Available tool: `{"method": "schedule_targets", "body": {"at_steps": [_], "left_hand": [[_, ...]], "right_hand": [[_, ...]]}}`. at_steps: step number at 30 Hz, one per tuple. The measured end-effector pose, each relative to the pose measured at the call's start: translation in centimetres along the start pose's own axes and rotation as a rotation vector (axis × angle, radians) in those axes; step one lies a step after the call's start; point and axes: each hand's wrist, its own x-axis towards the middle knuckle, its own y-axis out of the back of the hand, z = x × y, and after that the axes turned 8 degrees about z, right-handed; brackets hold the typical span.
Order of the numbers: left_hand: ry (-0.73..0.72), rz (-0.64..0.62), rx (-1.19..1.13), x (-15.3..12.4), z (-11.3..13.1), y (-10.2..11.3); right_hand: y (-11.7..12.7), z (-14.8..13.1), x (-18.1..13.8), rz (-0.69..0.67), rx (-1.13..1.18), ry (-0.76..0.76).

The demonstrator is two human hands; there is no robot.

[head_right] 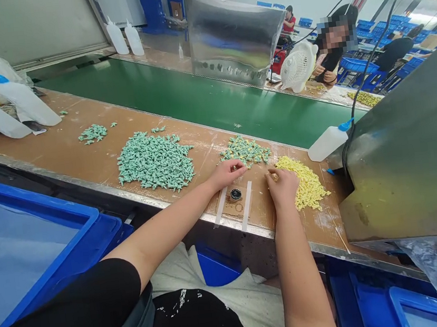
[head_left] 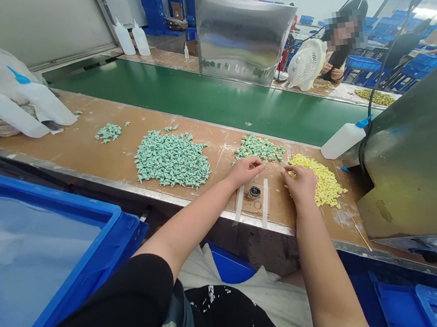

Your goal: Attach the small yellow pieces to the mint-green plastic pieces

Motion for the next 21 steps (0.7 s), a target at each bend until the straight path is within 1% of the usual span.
{"method": "schedule_targets", "body": {"at_steps": [3,6,9,11,16,21], "left_hand": [[-0.002,-0.045,-0.046,0.2,0.1,0.0],[0.016,-0.149,-0.100,0.3,0.1,0.0],[0.127,-0.262,-0.193,0.2,0.1,0.0],[0.188,-0.297,-0.263,0.2,-0.1,0.0],[0.255,-0.287,-0.355,0.4,-0.7,-0.3],[0.281,-0.291,-0.365,0.3,-0.2,-0.2]], "right_hand": [[-0.3,-0.9,-0.3,0.065,0.288,0.064],[-0.3,-2.0,-0.6,0.123,0.435,0.175],[-0.2,-3.0,-0.9,0.111,0.464,0.304],[-0.3,-3.4,-1.0,0.070,0.461,0.352],[-1.0,-3.9,-1.3,-0.032,0.492,0.378],[-1.0,-3.8,-1.3,-0.094,0.540,0.354]]}}
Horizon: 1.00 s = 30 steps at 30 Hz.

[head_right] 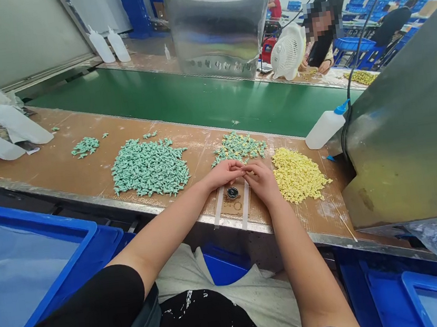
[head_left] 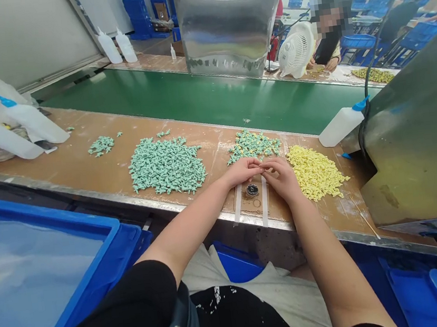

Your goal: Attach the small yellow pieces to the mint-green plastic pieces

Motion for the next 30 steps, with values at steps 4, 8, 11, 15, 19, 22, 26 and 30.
{"method": "schedule_targets", "body": {"at_steps": [4,8,11,15,19,22,26,30], "left_hand": [[0.015,0.030,-0.047,-0.1,0.4,0.0],[-0.003,0.060,-0.040,-0.1,0.3,0.1],[-0.024,0.076,0.004,-0.1,0.2,0.2],[-0.112,0.128,0.092,-0.1,0.3,0.2],[-0.195,0.151,0.122,0.2,-0.1,0.2],[-0.206,0.155,0.159,0.3,-0.4,0.2],[-0.210,0.103,0.232,0.1,-0.1,0.7],[-0.209,0.025,0.331,0.0,0.1,1.2]], "right_hand": [[0.4,-0.3,0.1,0.022,0.077,-0.003],[0.6,-0.4,0.2,0.105,0.098,-0.058],[0.6,-0.5,0.1,0.115,0.103,-0.071],[0.5,-0.7,0.1,0.123,0.130,-0.125],[0.6,-0.8,0.2,0.082,0.230,-0.264],[0.9,-0.8,0.3,0.003,0.336,-0.394],[1.1,-0.7,0.4,-0.080,0.477,-0.496],[1.2,-0.9,0.3,-0.184,0.577,-0.615]]}}
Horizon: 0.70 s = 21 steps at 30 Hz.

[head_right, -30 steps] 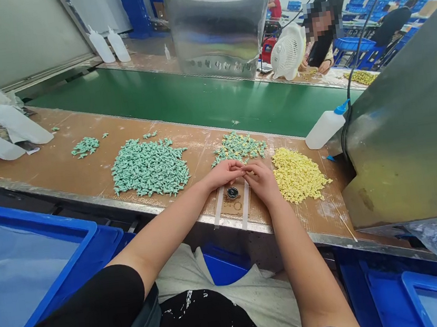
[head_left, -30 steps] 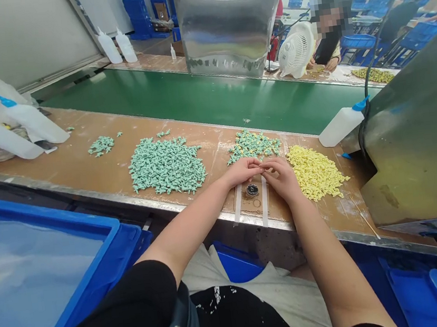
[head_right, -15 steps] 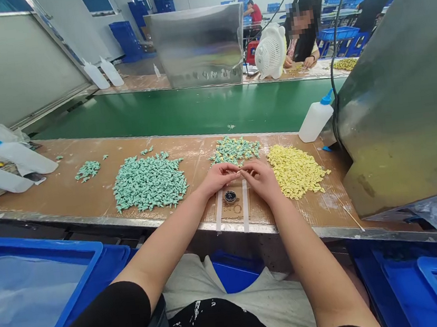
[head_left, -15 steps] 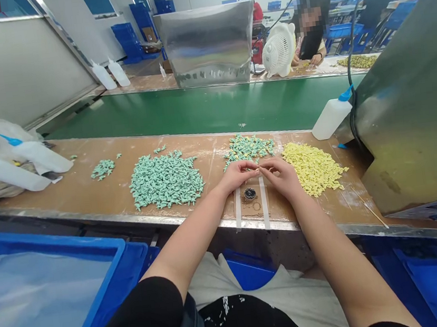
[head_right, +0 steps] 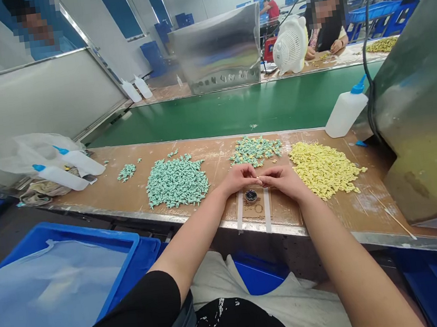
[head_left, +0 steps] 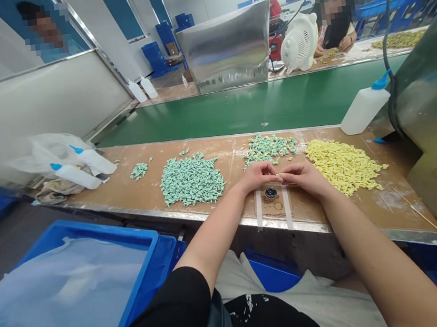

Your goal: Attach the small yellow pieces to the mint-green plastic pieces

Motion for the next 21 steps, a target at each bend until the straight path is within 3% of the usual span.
{"method": "schedule_targets", "body": {"at_steps": [6,9,12,15,18,21], "left_hand": [[-0.039,-0.075,0.084,-0.3,0.4,0.2],[-0.073,-0.062,0.210,-0.3,1.6,1.6],[-0.052,0.089,0.513,0.2,2.9,5.2],[0.163,0.323,1.015,0.8,3.1,10.0],[0.324,0.326,1.176,1.0,2.3,13.6],[0.397,0.279,1.237,0.8,1.3,15.2]], "right_hand": [[0.2,-0.2,0.0,-0.106,-0.015,-0.027],[0.2,-0.1,0.1,-0.103,-0.016,0.021],[0.2,0.1,0.1,-0.071,-0.035,0.107],[0.1,0.1,-0.1,-0.091,-0.136,0.220],[-0.2,-0.2,-0.4,-0.143,-0.264,0.363],[-0.4,-0.9,-0.9,-0.172,-0.308,0.508]]}}
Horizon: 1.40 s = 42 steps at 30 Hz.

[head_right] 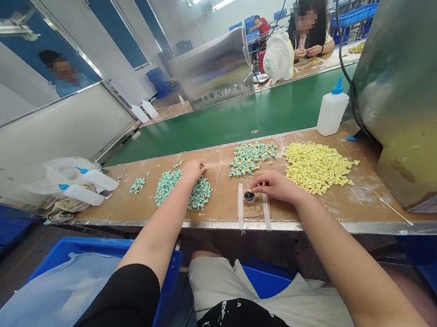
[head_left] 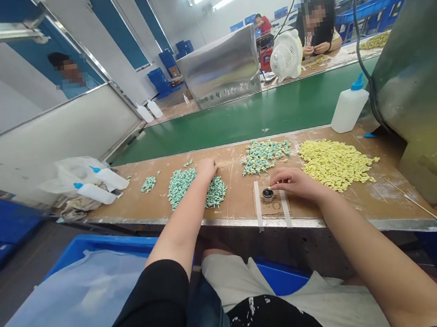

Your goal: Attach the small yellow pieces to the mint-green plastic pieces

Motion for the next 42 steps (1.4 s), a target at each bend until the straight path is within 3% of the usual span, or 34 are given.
{"method": "schedule_targets", "body": {"at_steps": [6,10,12,16,18,20,22,26,29,35,42], "left_hand": [[-0.028,0.009,-0.012,0.9,0.1,-0.4],[-0.100,0.093,-0.120,1.1,1.9,-0.1],[-0.147,0.113,-0.284,0.4,3.9,-0.3],[-0.261,0.102,-0.970,-2.2,9.1,-2.1],[-0.264,0.094,-1.200,-3.6,11.4,-3.4],[-0.229,0.065,-1.362,-4.6,13.0,-4.7],[-0.196,0.018,-1.461,-5.2,13.9,-5.7],[-0.204,-0.013,-1.480,-5.5,14.2,-6.9],[-0.239,-0.008,-1.410,-5.8,14.0,-6.8],[-0.313,-0.095,-1.311,-6.5,13.9,-6.3],[-0.380,-0.067,-1.167,-6.3,14.0,-6.3]], "right_hand": [[0.0,-1.7,-0.9,-0.077,-0.127,0.030],[-0.3,-2.2,-1.2,-0.122,-0.199,0.003],[-0.5,-2.2,-1.1,-0.131,-0.214,0.003],[-0.6,-2.2,-0.8,-0.149,-0.215,0.009],[-0.3,-2.2,-0.6,-0.153,-0.188,0.015],[0.1,-2.2,-0.3,-0.103,-0.153,0.028],[0.4,-1.9,0.0,0.045,-0.148,0.035],[0.4,-0.4,0.5,0.465,-0.243,0.010],[0.0,0.7,0.5,0.635,-0.306,0.011],[-0.5,1.2,0.1,0.670,-0.383,0.038],[-0.7,1.6,0.4,0.638,-0.418,0.053]]}}
